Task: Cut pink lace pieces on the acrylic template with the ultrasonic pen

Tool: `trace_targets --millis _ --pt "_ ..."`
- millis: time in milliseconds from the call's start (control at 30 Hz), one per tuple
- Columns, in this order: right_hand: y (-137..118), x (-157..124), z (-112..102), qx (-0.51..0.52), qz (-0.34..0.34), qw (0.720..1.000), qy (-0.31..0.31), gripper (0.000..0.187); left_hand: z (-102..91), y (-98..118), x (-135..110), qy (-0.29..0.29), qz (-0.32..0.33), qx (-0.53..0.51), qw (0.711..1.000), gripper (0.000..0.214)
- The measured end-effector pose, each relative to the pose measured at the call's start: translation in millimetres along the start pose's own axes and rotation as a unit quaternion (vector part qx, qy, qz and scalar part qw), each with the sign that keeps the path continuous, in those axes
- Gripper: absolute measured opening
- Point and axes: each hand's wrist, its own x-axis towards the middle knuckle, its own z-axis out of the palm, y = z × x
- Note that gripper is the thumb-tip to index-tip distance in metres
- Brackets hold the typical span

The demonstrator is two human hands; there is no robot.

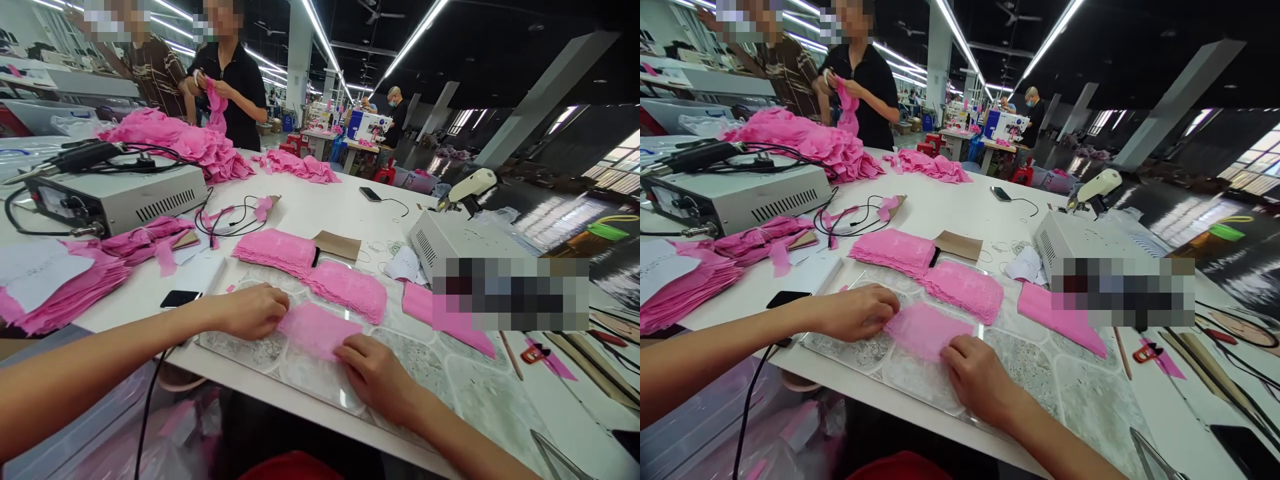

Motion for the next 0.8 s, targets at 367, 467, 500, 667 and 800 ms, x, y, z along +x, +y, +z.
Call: trace_targets --millis 367,467,500,667,800 --pt "61.3 75.5 0.5 0.148 0.230 0.958 0.086 0.021 15.8 -52.9 87.8 0.080 -0.095 0.079 0.989 0.010" --pt "70.9 73.9 9.3 0.151 0.246 0.954 0.078 0.023 19.7 -58.4 96.8 0.067 -0.086 0.088 0.990 0.015" --pt "71.9 72.0 10.8 0.154 0.248 0.953 0.075 0.024 19.8 -59.0 97.1 0.062 -0.084 0.090 0.991 0.019" --pt "73.5 67.5 10.1 0.165 0.256 0.950 0.063 0.025 14.2 -57.7 97.0 0.038 -0.084 0.100 0.991 0.024" --pt "74.7 70.0 7.9 0.167 0.258 0.950 0.050 0.026 9.2 -52.4 99.9 0.029 -0.078 0.108 0.991 0.019"
